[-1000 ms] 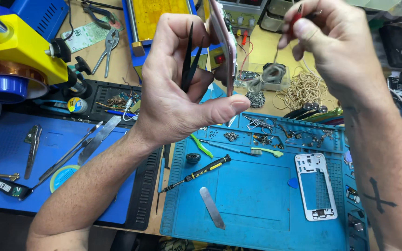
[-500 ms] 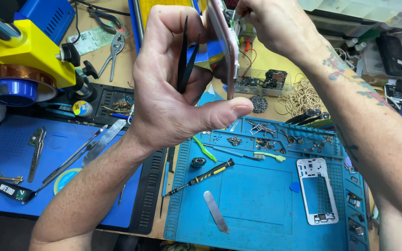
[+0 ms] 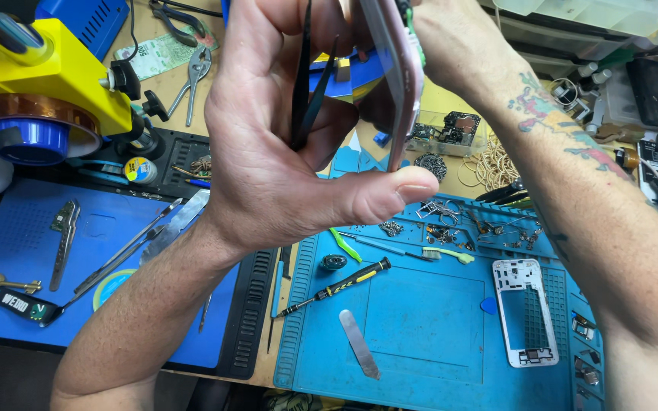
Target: The person uses tweezers to manipulate small components on a disassembled smartphone motherboard. They then use a multimeter to test electrical connections on the circuit board while holding the device.
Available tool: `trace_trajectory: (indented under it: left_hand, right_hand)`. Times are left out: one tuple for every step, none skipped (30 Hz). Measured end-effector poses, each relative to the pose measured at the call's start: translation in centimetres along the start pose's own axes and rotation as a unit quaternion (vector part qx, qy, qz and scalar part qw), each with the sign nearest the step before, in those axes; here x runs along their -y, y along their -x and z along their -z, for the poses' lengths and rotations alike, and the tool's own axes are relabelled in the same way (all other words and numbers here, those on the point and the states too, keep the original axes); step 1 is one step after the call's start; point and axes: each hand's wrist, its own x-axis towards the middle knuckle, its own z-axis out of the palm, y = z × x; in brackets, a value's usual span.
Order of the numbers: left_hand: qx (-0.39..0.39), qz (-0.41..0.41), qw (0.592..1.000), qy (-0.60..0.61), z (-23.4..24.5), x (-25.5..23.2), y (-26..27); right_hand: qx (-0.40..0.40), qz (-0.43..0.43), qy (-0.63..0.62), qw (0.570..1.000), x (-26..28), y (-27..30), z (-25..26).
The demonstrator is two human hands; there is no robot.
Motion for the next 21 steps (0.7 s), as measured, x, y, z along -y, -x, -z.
trace_trajectory:
  left_hand:
    - [0.001, 0.000, 1.000, 0.000, 0.0, -0.1, 0.0]
    - [0.001, 0.002, 1.000, 0.000, 0.0, -0.1, 0.0]
    - [0.000, 0.005, 1.000, -0.001, 0.0, -0.2, 0.1]
    - [0.000, 0.004, 1.000, -0.002, 0.0, -0.2, 0.1]
    - [-0.004, -0.003, 1.000, 0.002, 0.0, -0.2, 0.1]
    - [-0.005, -0.009, 1.000, 0.007, 0.0, -0.1, 0.0]
    - [-0.004, -0.009, 1.000, 0.007, 0.2, 0.1, 0.2]
    - [-0.010, -0.011, 1.000, 0.012, 0.3, 0.3, 0.3]
    - [-0.016, -0.013, 1.000, 0.017, 0.4, 0.6, 0.4]
    - [-0.014, -0.013, 1.000, 0.019, 0.2, 0.3, 0.3]
    - [0.005, -0.013, 1.000, 0.008, 0.1, 0.0, 0.1]
    - [0.024, -0.013, 1.000, -0.004, -0.1, -0.4, 0.1]
    - [0.026, -0.013, 1.000, -0.004, -0.3, -0.9, 0.1]
    - [0.038, 0.025, 0.998, -0.046, -0.5, -1.4, 0.1]
    - [0.049, 0.062, 0.993, -0.087, -0.8, -1.9, 0.1]
    - [0.053, 0.064, 0.993, -0.088, -1.3, -2.1, 0.5]
    - [0.063, 0.083, 0.994, -0.044, -1.9, -2.2, 0.9]
    - [0.077, 0.102, 0.992, 0.002, -2.5, -2.2, 1.1]
    - [0.086, 0.105, 0.991, 0.003, -3.2, -1.9, 1.5]
    - [0.090, 0.139, 0.985, 0.041, -3.9, -1.6, 2.1]
    - [0.093, 0.173, 0.977, 0.079, -4.7, -1.2, 2.8]
  right_hand:
    - [-0.001, -0.001, 0.001, 1.000, 0.6, 0.2, 0.5]
    - [0.034, -0.042, -0.014, 0.998, 1.3, 0.3, 0.9]
    - [0.070, -0.081, -0.029, 0.994, 2.0, 0.4, 1.3]
    - [0.070, -0.080, -0.029, 0.994, 0.7, 1.1, 1.0]
    - [0.038, -0.008, 0.095, 0.995, -0.6, 1.7, 0.7]
    - [0.005, 0.062, 0.217, 0.974, -2.0, 2.5, 0.4]
    - [0.004, 0.061, 0.217, 0.974, -0.7, 3.3, 1.9]
    - [0.009, 0.041, 0.185, 0.982, 0.6, 4.2, 3.5]
    - [0.013, 0.021, 0.152, 0.988, 1.9, 5.2, 5.1]
    - [0.013, 0.018, 0.153, 0.988, 2.6, 7.0, 6.2]
    - [-0.019, 0.032, 0.191, 0.981, 3.3, 8.9, 7.2]
    - [-0.052, 0.047, 0.227, 0.971, 4.1, 10.8, 8.3]
    - [-0.053, 0.045, 0.227, 0.971, 5.7, 13.1, 9.4]
    - [-0.042, 0.021, 0.203, 0.978, 7.3, 15.6, 10.4]
    - [-0.030, -0.002, 0.179, 0.983, 8.9, 18.1, 11.5]
    - [-0.033, -0.006, 0.178, 0.984, 10.9, 20.0, 12.3]
    - [-0.022, -0.040, 0.087, 0.995, 12.8, 21.9, 13.1]
    - [-0.013, -0.077, -0.005, 0.997, 14.8, 24.1, 14.0]
    - [-0.019, -0.085, -0.005, 0.996, 15.9, 26.0, 13.6]
    - [-0.023, -0.161, -0.091, 0.983, 17.2, 28.0, 13.1]
    - [-0.027, -0.234, -0.177, 0.956, 18.5, 30.1, 12.5]
